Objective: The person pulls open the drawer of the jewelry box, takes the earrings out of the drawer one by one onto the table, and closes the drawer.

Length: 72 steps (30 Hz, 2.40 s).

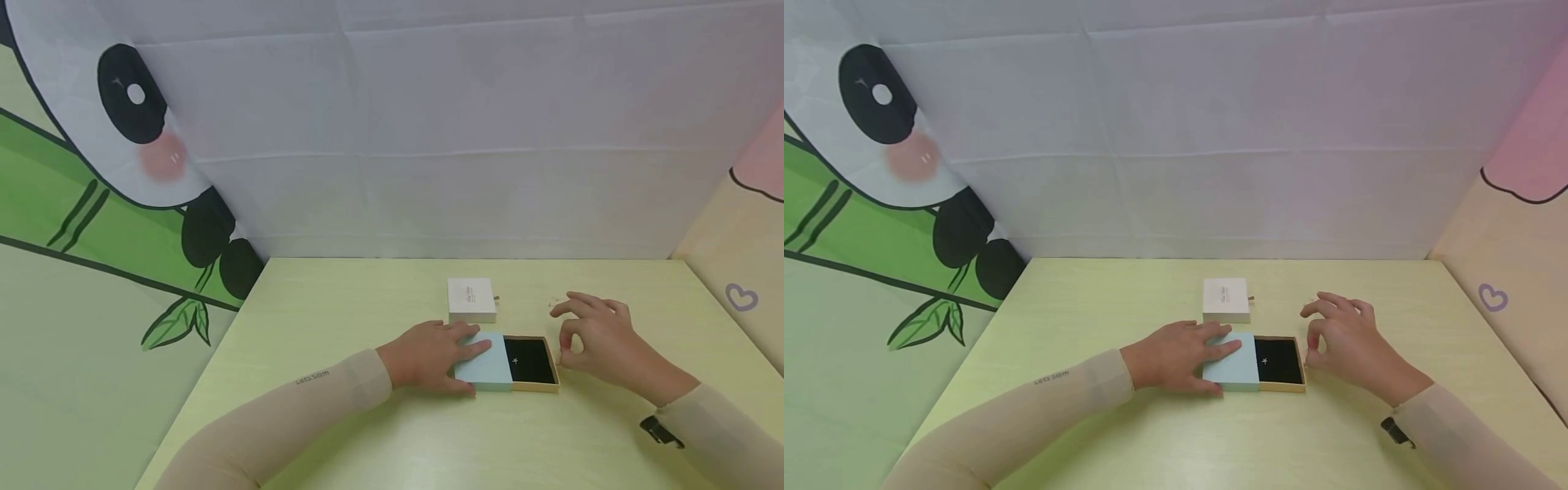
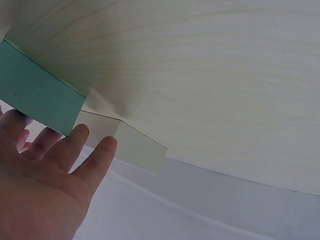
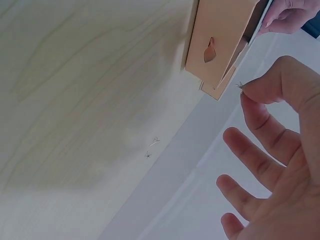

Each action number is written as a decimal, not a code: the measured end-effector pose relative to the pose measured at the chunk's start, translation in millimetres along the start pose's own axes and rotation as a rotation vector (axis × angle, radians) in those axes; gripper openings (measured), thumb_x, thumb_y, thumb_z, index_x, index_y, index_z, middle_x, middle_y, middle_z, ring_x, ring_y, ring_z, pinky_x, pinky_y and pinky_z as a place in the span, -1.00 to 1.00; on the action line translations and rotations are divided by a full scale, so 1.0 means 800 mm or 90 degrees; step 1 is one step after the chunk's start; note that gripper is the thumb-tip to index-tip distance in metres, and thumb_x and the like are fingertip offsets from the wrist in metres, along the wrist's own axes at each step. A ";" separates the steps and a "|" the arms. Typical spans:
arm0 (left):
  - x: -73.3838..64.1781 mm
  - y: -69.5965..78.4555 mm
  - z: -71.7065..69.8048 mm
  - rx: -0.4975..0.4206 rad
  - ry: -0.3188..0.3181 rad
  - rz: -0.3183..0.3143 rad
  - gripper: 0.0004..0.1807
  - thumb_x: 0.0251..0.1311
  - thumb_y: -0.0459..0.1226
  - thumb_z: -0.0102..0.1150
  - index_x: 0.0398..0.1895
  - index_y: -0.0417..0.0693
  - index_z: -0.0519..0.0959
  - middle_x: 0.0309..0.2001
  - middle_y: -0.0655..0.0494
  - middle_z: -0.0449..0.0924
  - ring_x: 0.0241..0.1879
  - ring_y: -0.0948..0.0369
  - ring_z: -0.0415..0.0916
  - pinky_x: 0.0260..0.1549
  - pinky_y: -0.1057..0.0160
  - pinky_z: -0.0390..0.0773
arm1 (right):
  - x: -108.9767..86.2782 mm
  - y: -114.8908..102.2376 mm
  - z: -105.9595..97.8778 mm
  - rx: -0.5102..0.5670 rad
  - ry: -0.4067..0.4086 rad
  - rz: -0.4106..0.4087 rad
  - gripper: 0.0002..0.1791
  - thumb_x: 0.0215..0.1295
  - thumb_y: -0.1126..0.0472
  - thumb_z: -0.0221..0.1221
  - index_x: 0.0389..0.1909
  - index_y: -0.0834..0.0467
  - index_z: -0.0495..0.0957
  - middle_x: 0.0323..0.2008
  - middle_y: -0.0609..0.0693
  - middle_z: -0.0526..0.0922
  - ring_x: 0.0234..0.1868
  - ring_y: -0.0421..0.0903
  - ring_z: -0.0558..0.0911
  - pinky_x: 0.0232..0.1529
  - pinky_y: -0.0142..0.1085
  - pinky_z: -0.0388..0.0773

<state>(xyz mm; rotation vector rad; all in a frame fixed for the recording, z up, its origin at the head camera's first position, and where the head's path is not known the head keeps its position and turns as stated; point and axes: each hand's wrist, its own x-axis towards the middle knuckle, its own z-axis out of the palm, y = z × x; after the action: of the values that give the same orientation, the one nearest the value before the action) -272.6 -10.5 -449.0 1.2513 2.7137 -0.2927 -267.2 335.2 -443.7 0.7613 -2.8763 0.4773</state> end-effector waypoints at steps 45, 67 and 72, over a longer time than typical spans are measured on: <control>0.002 0.001 0.000 0.006 0.002 -0.001 -0.04 0.65 0.48 0.14 0.96 0.45 0.22 0.89 0.14 0.33 0.86 0.20 0.33 0.73 0.09 0.56 | -0.007 0.019 0.010 0.000 -0.007 0.026 -0.57 0.16 0.31 0.59 -0.63 -0.19 0.59 0.29 0.19 0.83 0.66 0.53 0.45 0.43 0.66 0.23; 0.003 0.001 0.001 0.013 0.004 0.002 -0.03 0.64 0.48 0.14 0.96 0.44 0.22 0.88 0.14 0.35 0.85 0.20 0.34 0.73 0.09 0.56 | -0.008 0.029 0.019 -0.016 -0.023 0.028 -0.54 0.15 0.31 0.63 -0.64 -0.18 0.58 0.28 0.18 0.83 0.66 0.56 0.45 0.43 0.67 0.24; 0.003 0.001 0.000 0.012 0.004 0.001 -0.03 0.64 0.49 0.13 0.96 0.44 0.21 0.88 0.14 0.34 0.86 0.20 0.33 0.74 0.09 0.56 | -0.008 0.029 0.020 -0.020 -0.024 0.025 -0.53 0.15 0.31 0.64 -0.64 -0.18 0.58 0.28 0.18 0.83 0.66 0.56 0.46 0.43 0.68 0.25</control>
<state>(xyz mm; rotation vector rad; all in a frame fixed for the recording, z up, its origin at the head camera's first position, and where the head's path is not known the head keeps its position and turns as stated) -273.4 -8.4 -449.5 1.2617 2.7206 -0.3167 -273.8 352.4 -466.4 0.7187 -2.9315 0.4258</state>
